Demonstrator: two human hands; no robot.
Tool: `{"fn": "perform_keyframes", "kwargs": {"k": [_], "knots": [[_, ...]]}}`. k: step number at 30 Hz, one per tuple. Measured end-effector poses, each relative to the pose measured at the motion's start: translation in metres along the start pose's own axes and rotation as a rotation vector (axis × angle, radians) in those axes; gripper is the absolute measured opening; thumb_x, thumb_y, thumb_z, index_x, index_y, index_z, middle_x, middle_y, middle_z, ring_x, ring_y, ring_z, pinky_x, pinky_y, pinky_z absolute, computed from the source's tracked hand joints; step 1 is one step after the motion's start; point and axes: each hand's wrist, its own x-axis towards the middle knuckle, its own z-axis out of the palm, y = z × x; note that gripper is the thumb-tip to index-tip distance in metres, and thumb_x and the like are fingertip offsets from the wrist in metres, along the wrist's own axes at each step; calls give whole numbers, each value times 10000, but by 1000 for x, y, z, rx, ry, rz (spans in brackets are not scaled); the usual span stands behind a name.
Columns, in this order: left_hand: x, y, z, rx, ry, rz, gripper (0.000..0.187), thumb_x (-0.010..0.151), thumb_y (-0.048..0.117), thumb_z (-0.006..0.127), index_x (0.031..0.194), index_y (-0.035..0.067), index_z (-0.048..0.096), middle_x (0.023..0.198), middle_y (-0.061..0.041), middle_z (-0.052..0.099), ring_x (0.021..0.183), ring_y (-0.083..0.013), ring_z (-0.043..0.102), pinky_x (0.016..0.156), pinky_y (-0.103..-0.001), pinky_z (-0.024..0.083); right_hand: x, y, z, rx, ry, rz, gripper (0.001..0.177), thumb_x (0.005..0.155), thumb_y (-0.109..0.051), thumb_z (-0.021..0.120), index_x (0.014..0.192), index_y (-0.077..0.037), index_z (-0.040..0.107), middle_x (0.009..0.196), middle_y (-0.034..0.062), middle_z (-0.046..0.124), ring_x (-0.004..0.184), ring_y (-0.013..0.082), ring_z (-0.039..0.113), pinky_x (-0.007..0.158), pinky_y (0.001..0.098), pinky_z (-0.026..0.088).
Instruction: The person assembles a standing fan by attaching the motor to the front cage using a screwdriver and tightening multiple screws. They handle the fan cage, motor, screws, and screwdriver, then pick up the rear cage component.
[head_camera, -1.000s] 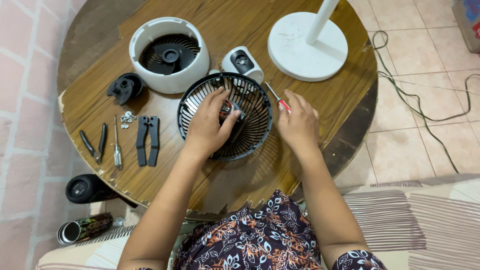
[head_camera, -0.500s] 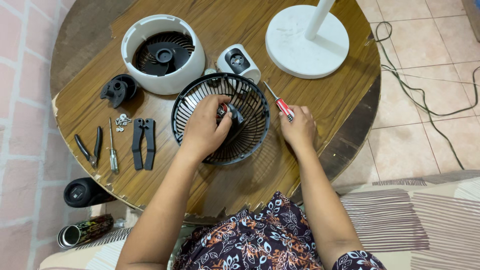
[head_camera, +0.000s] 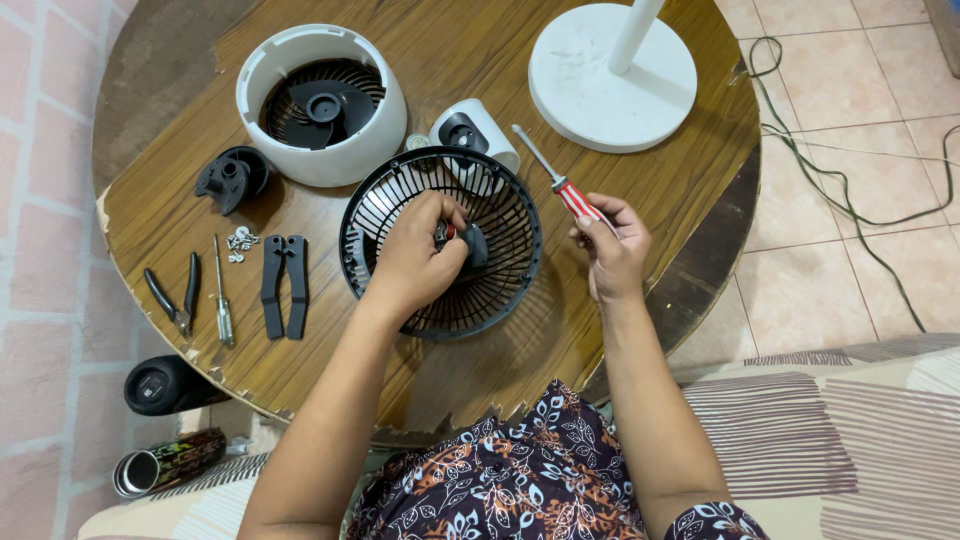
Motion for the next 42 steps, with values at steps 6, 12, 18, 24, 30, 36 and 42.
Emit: {"fn": "perform_keyframes", "kwargs": {"k": [6,12,18,24,30,36,42], "knots": [[2,3,-1,42,-4,-14,185,769,73,693,868,37,540,918,-101,634,907,-298,631,813,-378,508,-17,-36,39,-113,-132,-310,470,916,-10,793,1272,-43,488,1181,167,737,983,169,699,900,291,593],[5,5,-3,29,-50,-43,181,725,46,696,804,38,534,864,-98,631,888,-298,627,786,-382,499,-21,-50,60,-484,-171,-508,408,989,-30,786,1283,-45,503,1167,138,752,1111,184,727,1008,321,591],[9,4,0,0,-119,21,192,708,46,688,776,39,509,863,-89,629,882,-301,617,784,-386,486,-22,-53,73,-681,-179,-533,388,964,-56,788,1274,-29,556,1045,99,753,945,137,721,871,294,601],[10,4,1,17,-144,73,188,690,49,692,766,48,520,829,-95,603,886,-313,597,799,-395,473,-19,-55,89,-604,-250,-535,386,981,-94,780,1282,-22,549,1010,70,733,876,118,728,793,273,610],[10,3,1,14,-150,67,180,684,62,691,772,55,533,812,-88,586,859,-306,584,772,-398,461,-17,-58,97,-649,-297,-578,381,983,-92,778,1280,-23,550,991,75,742,862,124,727,772,265,592],[10,4,0,9,-149,68,176,686,65,692,772,58,538,801,-79,578,841,-287,577,768,-390,458,-17,-56,97,-624,-313,-524,373,989,-108,778,1276,-24,555,1016,75,747,883,123,737,793,265,611],[9,7,-1,28,-167,14,162,692,63,687,757,56,538,782,-76,577,832,-286,576,757,-387,461,-15,-54,95,-717,-317,-590,373,993,-134,794,1278,-56,566,1022,63,751,919,137,749,815,286,631]]}}
